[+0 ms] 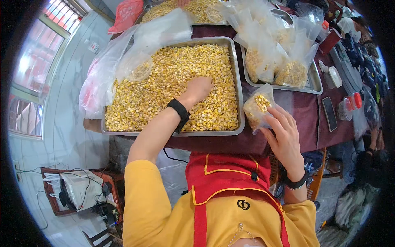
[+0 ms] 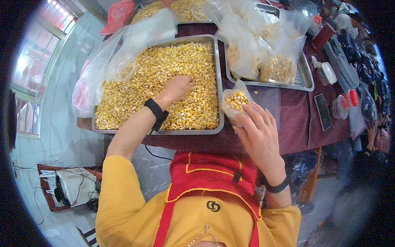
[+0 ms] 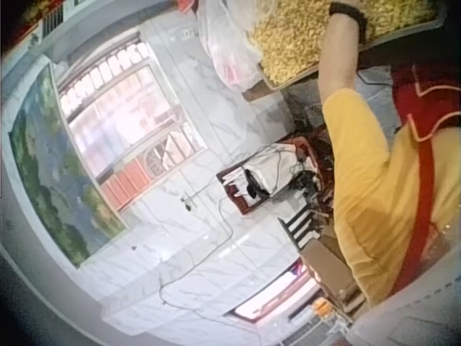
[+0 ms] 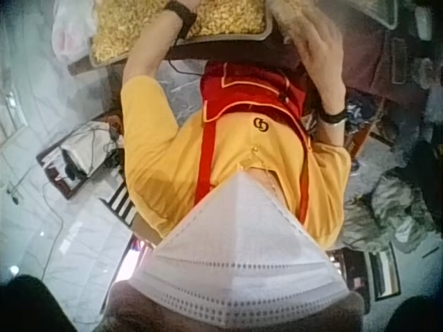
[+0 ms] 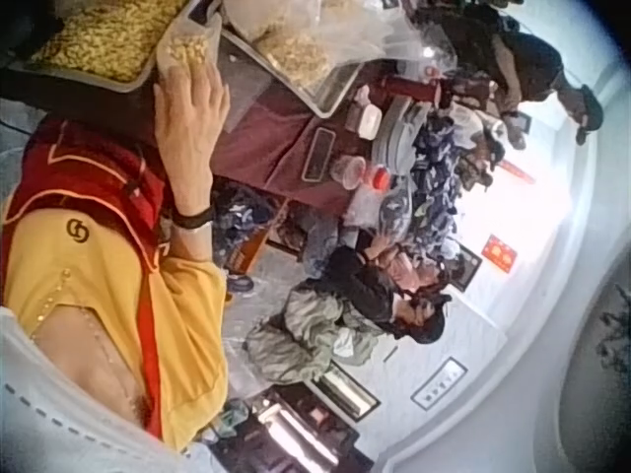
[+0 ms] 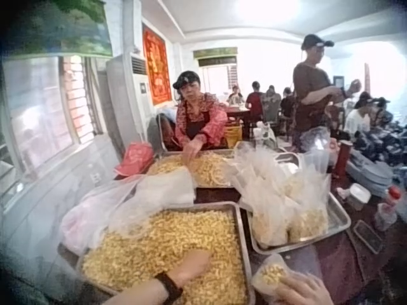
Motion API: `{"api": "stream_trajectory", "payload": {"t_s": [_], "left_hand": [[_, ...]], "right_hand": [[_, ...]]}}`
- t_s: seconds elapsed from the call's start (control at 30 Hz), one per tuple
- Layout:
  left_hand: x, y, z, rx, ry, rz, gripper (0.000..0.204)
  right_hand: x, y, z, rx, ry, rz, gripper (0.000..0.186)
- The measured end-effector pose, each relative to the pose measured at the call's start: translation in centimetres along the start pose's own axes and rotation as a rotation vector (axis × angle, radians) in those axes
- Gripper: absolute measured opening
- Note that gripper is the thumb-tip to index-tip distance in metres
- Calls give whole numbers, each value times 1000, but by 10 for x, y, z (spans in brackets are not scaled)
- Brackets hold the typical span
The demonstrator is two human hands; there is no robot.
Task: The person fills a plastic bag with corn kernels by hand from a metal tray and places it onto another tray before picking up a new bag to repeat the process.
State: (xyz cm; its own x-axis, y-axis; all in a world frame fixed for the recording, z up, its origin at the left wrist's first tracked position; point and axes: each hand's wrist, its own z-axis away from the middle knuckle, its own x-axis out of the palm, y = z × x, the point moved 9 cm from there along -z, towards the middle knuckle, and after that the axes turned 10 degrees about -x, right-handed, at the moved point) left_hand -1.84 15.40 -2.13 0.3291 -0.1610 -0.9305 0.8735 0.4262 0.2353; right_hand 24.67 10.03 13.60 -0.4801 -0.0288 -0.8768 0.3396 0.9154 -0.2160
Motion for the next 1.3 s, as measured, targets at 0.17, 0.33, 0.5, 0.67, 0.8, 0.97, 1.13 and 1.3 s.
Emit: {"api": "stream_trajectory", "payload": {"t_s": [0.17,0.33,0.5,0.67,0.8,0.97,1.13,1.3], "left_hand": [[3,-7,5,127,70,22,26],[-21,-66,14,-16,75,182,31],[-28,-52,46,68,-1,383,31],[-2,1,71,342,-136,238,26],[11,17,67,257,-143,106,24],[0,-20,42,159,-4,182,25],[-9,-33,52,202,130,171,30],[17,-21,83,141,-186,-78,28]], "right_hand": [[-1,3,4,-2,3,-5,31],[0,4,3,-3,10,-15,31],[1,-1,-2,-33,30,-22,31],[0,-6,-6,-36,16,-28,31],[0,-3,-3,-24,6,-24,31],[-1,-3,-2,-29,-4,-5,31],[0,-4,-2,-38,15,-12,32],[1,-1,0,-13,2,-11,34]]}}
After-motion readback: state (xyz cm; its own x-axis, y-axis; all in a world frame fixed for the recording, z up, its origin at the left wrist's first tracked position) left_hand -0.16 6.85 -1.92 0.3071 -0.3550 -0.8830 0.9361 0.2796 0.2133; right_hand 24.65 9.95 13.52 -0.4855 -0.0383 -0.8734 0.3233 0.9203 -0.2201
